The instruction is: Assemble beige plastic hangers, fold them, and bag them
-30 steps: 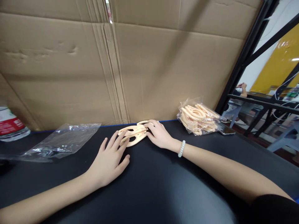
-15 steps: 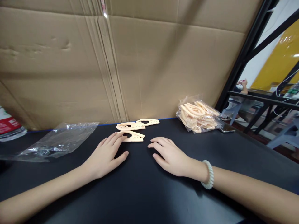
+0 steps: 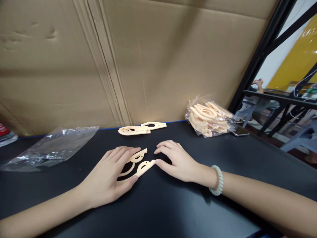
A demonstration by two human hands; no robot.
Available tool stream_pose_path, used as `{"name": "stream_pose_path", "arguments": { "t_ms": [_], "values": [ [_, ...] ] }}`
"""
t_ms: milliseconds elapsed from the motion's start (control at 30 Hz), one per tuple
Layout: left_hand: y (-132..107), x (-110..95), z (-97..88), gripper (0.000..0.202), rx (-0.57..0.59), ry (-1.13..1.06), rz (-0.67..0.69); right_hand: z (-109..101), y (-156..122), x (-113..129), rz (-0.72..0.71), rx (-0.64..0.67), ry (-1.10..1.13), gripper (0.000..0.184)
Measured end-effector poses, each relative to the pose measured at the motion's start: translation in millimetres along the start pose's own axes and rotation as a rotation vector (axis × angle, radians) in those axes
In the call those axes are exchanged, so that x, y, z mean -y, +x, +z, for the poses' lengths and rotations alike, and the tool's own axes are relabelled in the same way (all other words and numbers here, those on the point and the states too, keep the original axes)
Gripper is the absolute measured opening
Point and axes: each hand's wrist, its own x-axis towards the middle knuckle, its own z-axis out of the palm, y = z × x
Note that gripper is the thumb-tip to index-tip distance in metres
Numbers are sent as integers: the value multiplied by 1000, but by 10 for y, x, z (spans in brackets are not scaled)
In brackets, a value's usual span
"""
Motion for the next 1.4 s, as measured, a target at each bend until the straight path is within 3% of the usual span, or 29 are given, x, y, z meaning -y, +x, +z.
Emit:
{"name": "stream_pose_path", "arguments": {
  "t_ms": [200,500,567,667,800,1033,1267,1400],
  "values": [
    [9,1,8,41,16,-78,43,44,-52,160,-49,59,-32,50],
    [-57,-11,19,51,-123,-170,211,34,-51,329,107,-48,373,16],
    [-67,-17,19,46,-152,-148,292,45,-31,315,124,-47,444,13],
    [-74,-21,19,39,-288,-107,367,66,-20,284,119,-10,530,16],
    [-62,-28,-4,36,-459,-141,254,65,-24,262,137,-18,593,6],
    [-30,-43,-76,25,-581,-243,83,49,-8,268,82,-45,462,12],
    [-43,54,44,25,-593,-394,-6,72,7,194,190,-196,673,17],
    [-38,77,79,29,-599,-459,14,100,25,152,266,-300,808,20]
  ]
}}
